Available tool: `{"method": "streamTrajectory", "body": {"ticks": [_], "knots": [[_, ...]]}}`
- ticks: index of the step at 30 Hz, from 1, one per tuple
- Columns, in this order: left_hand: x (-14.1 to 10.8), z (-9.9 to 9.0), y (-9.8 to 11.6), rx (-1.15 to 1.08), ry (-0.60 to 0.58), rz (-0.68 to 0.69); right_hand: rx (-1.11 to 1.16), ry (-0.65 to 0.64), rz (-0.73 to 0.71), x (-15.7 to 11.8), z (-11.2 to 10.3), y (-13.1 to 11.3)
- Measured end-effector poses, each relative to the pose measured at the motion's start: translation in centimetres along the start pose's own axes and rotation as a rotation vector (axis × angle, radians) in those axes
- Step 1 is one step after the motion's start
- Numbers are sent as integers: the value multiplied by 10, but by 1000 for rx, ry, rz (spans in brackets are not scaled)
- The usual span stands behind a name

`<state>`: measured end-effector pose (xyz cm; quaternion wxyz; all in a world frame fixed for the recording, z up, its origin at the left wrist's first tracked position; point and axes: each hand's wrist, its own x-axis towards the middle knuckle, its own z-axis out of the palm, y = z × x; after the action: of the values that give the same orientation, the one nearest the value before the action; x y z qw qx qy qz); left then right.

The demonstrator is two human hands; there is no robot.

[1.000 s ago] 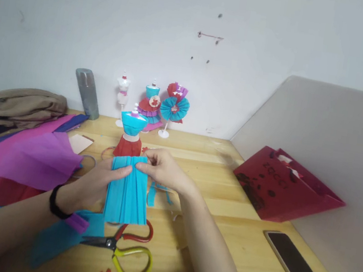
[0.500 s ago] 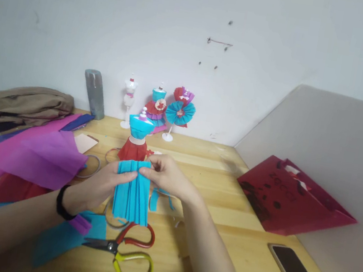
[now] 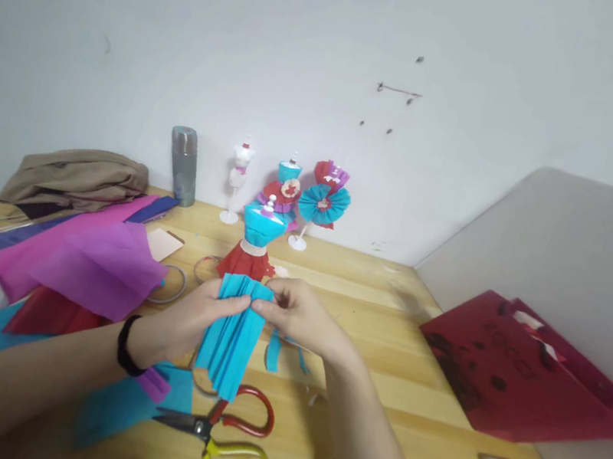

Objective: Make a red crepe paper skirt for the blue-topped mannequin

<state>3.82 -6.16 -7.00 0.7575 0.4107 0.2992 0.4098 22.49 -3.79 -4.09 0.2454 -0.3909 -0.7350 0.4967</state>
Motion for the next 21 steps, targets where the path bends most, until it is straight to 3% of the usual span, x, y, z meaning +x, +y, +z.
{"method": "streamTrajectory", "body": {"ticks": [6,12,16,21], "knots": [[-3,3,6,2,-4,18,18,-3,38,-3,-3,1],[0,0,8,17,69,43,117,37,46,-1,-2,-1],[1,-3,9,13,28,91,118,84,89,-2,-3,-1],[0,-4,12,33,-18,150,137,162,24,-3,-3,-2]]}}
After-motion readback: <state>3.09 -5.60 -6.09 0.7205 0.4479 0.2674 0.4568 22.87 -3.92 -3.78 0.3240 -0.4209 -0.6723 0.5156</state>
